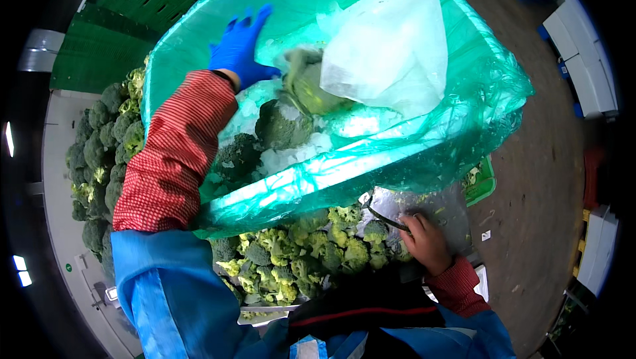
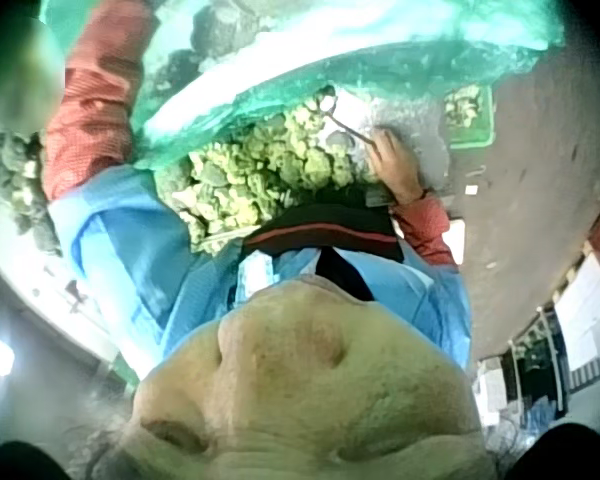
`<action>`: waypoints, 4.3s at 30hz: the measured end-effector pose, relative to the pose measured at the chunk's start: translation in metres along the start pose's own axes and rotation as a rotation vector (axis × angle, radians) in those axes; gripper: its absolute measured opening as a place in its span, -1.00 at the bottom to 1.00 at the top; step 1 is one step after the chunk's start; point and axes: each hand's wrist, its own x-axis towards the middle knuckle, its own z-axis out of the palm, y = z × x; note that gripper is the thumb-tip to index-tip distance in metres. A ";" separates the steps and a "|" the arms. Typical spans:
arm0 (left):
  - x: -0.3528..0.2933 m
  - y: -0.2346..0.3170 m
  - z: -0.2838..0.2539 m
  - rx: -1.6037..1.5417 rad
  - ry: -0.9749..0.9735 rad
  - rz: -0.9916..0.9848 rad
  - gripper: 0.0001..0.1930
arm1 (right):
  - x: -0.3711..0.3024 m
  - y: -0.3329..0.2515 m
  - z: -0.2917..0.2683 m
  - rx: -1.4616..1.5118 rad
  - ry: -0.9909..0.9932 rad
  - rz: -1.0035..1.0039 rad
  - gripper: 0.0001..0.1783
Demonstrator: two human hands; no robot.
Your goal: The person trims broccoli heads with a knife on a metal surface, placing the trimmed heads into a plastic-lined crate containing ice.
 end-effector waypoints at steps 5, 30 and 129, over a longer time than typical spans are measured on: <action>0.002 -0.025 0.032 -0.834 -0.395 0.052 -0.17 | -0.001 -0.004 -0.001 -0.018 0.035 -0.024 -0.68; -0.005 -0.059 -0.017 -0.658 0.175 0.144 -0.07 | -0.052 -0.011 0.000 0.250 0.251 0.365 -0.74; -0.316 0.137 0.076 -1.657 -0.104 -0.201 -0.21 | -0.031 -0.050 0.027 0.641 -0.565 0.293 -0.80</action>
